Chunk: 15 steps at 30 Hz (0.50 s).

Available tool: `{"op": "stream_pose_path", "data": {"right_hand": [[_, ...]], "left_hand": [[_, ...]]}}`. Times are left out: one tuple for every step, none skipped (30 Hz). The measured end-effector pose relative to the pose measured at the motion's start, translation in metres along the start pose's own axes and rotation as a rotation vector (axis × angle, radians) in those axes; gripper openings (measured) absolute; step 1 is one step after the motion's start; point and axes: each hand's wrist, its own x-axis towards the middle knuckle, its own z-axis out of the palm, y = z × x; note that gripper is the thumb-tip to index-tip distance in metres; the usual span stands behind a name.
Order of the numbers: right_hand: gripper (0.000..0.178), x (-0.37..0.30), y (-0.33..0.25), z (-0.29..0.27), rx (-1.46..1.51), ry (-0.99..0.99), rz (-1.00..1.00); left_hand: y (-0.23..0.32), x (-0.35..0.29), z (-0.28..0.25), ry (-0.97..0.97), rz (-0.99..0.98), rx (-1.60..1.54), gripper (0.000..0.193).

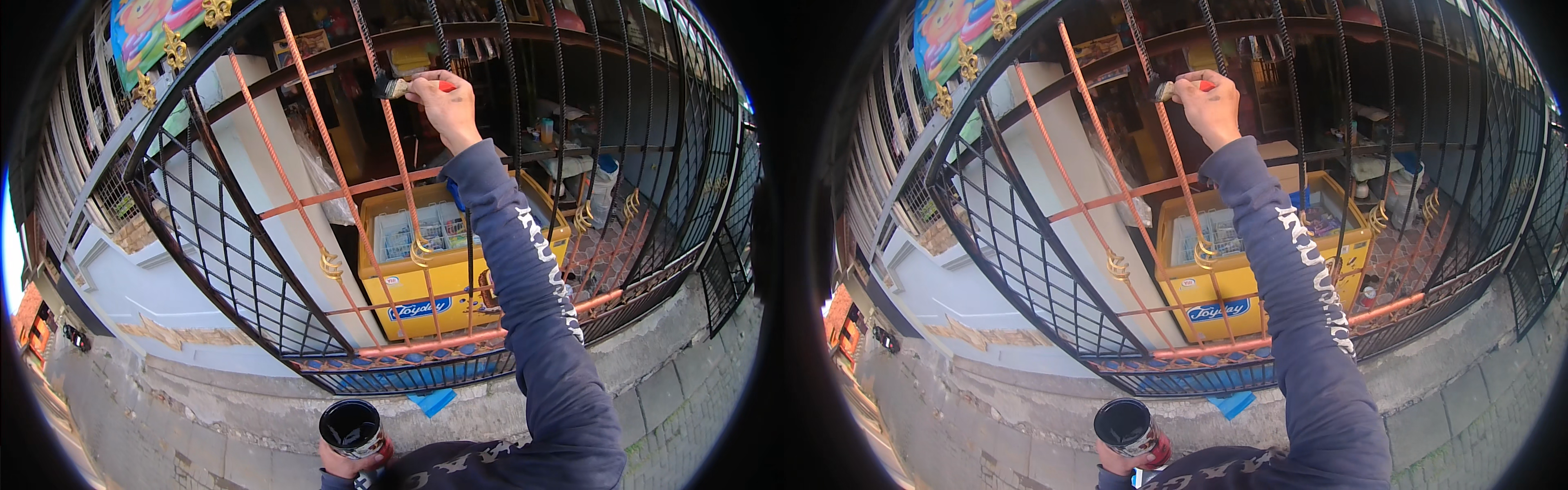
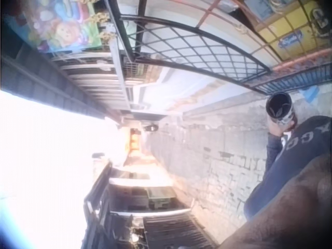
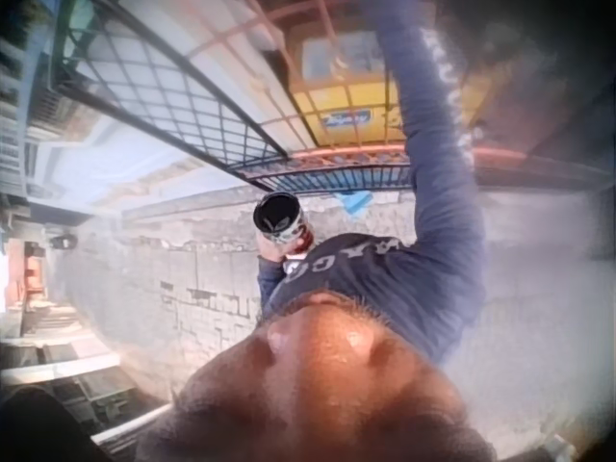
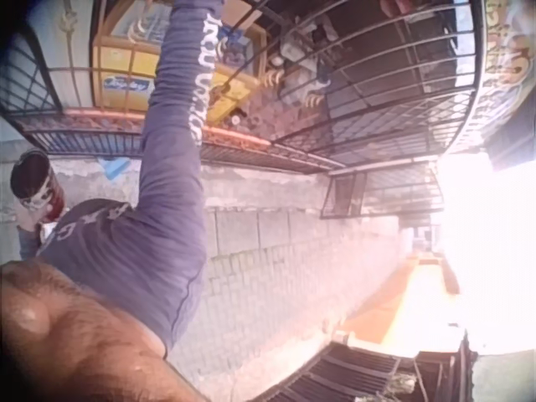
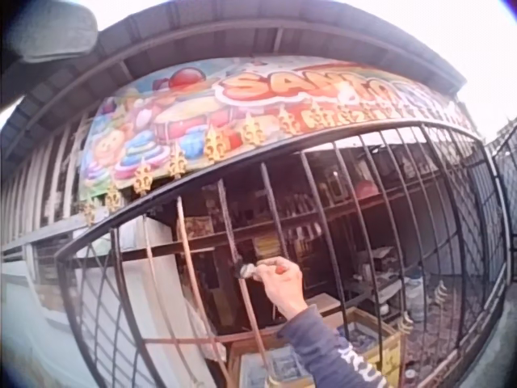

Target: The person paints a metal gate with black paint using a brush. They repeatedly dip the brush into a paint can and apply paint to vertical bars and horizontal rails of the gate.

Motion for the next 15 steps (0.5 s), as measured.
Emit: {"op": "stream_pose_path", "data": {"right_hand": [[0.018,-0.001,-0.002,-0.003,0.082,0.011,0.004],[0.019,-0.003,-0.005,-0.005,0.083,0.023,-0.041],[0.021,-0.005,-0.010,-0.008,0.086,0.053,-0.078],[0.021,-0.010,-0.014,-0.012,0.065,0.062,-0.081],[0.021,-0.015,-0.020,-0.015,0.093,0.005,-0.075],[0.020,-0.023,-0.026,-0.018,0.118,-0.037,-0.062],[0.020,-0.033,-0.033,-0.019,0.143,-0.082,-0.043],[0.023,-0.047,-0.040,-0.022,0.195,-0.171,0.012],[0.025,-0.063,-0.047,-0.022,0.197,-0.241,0.058],[0.024,-0.081,-0.056,-0.024,0.170,-0.283,0.121],[0.022,-0.099,-0.065,-0.023,0.166,-0.352,0.170],[0.021,-0.117,-0.073,-0.020,0.110,-0.388,0.224],[0.019,-0.135,-0.080,-0.015,0.083,-0.445,0.261],[0.017,-0.154,-0.088,-0.009,0.145,-0.530,0.288],[0.017,-0.170,-0.093,0.000,0.057,-0.555,0.324]], "left_hand": [[-0.002,0.002,-0.001,-0.007,-0.027,-0.010,0.098],[-0.005,0.004,-0.001,-0.006,-0.037,-0.031,0.098],[-0.007,0.005,-0.001,-0.005,-0.034,-0.058,0.099],[-0.008,0.008,-0.003,-0.017,-0.013,0.008,0.101],[-0.008,0.011,-0.004,-0.032,-0.033,0.029,0.102],[-0.008,0.015,-0.004,-0.046,-0.036,0.042,0.103],[-0.006,0.018,-0.005,-0.052,-0.027,0.045,0.104],[-0.005,0.026,-0.006,-0.080,-0.030,0.078,0.108],[-0.003,0.032,-0.006,-0.070,0.011,0.036,0.108],[0.000,0.039,-0.008,-0.078,0.036,0.030,0.108],[0.003,0.044,-0.009,-0.080,0.047,-0.004,0.107],[0.006,0.054,-0.014,-0.097,0.083,0.022,0.108],[0.009,0.064,-0.019,-0.104,0.153,0.057,0.108],[0.011,0.069,-0.024,-0.072,0.203,0.129,0.110],[0.013,0.078,-0.029,-0.093,0.192,0.103,0.116]]}}
